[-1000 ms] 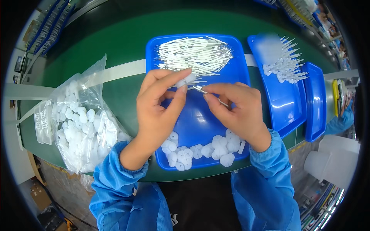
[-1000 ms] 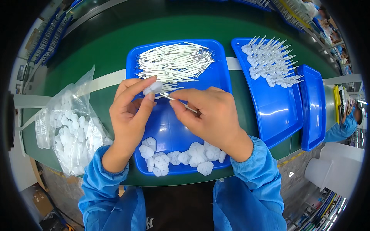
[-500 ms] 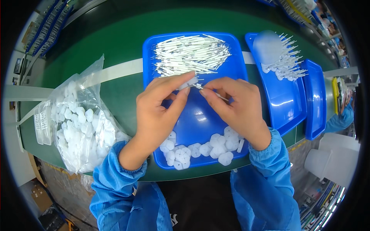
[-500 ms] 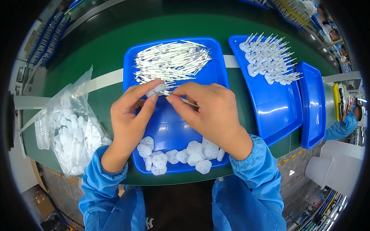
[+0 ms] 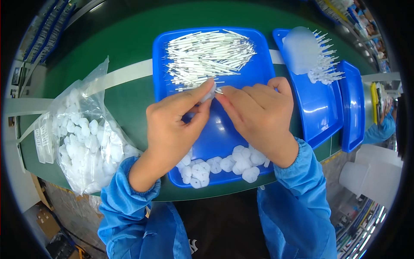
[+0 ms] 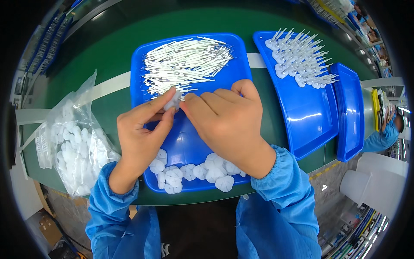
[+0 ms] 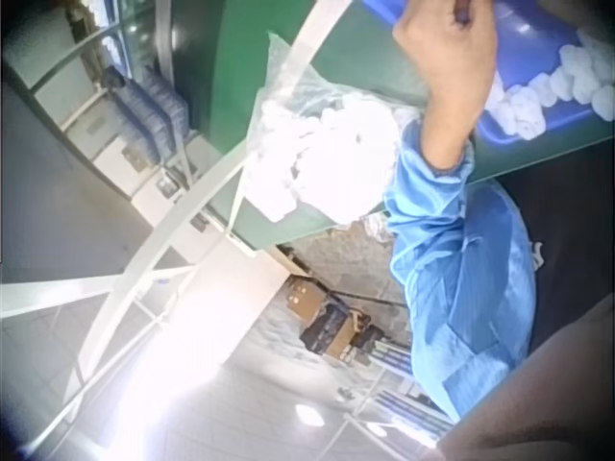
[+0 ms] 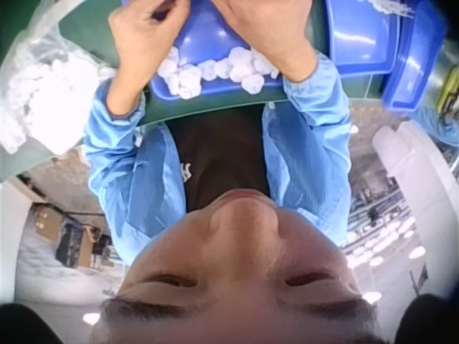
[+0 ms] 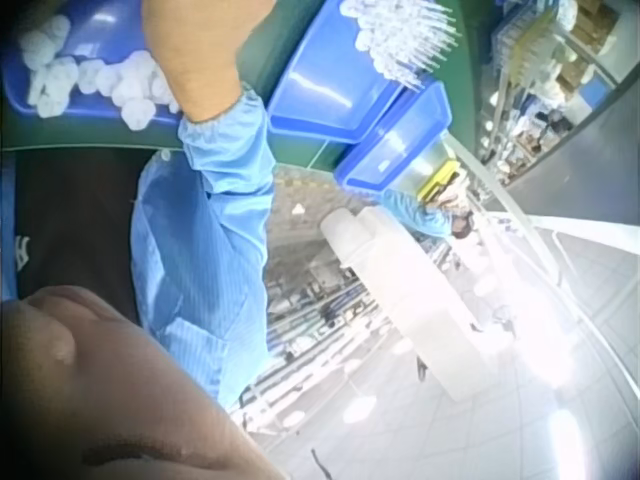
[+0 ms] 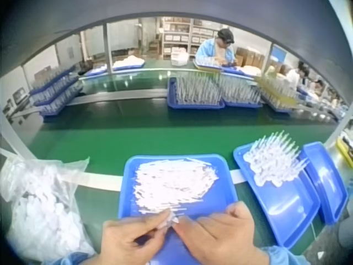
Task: The person inserts thin white sticks into small white plastic bases with multiple holes. They pick up a base, insert several sticks into the holes, and place the completed unit into a blue tray. The process is repeated continuously throughout the video.
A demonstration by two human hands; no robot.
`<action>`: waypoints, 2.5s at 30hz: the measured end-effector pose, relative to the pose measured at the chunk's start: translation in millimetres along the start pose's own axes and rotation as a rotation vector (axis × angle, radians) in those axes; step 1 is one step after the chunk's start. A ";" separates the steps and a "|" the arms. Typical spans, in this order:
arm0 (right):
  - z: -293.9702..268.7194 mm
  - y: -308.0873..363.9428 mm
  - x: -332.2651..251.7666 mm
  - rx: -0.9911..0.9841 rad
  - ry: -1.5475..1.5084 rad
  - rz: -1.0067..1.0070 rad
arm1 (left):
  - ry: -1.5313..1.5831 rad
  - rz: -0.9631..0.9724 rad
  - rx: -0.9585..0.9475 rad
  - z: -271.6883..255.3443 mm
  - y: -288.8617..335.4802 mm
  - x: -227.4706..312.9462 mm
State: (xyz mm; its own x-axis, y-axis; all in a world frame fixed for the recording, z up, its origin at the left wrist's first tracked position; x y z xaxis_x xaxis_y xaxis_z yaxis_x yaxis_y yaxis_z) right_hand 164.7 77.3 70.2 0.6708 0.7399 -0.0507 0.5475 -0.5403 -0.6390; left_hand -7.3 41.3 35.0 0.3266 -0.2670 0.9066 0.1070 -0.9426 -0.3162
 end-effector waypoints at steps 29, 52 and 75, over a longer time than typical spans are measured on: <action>17.3 11.3 26.5 -0.211 -0.999 0.492 | 0.107 0.154 -0.092 0.3 -4.4 10.0; 25.6 19.4 21.8 -0.293 -1.273 0.595 | 0.012 0.311 -0.122 0.5 0.8 13.9; 91.8 6.1 9.6 -0.312 0.061 -0.003 | 0.037 -0.017 0.084 -17.0 -5.7 -2.4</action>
State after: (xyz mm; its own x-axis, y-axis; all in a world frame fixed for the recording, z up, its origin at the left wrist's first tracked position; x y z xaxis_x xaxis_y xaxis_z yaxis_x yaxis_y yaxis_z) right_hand 128.5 117.9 -4.7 0.6924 0.7215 0.0032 0.6704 -0.6416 -0.3728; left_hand -24.6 43.9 39.3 0.2894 -0.2598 0.9213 0.1915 -0.9273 -0.3216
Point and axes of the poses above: each hand's wrist, its own y-axis away from the middle knuckle, its own z-axis out of the palm, x = y × z, the point moved 6 cm from there along -y, towards the middle knuckle, and after that the axes turned 6 degrees about y, right-handed, at the moved point
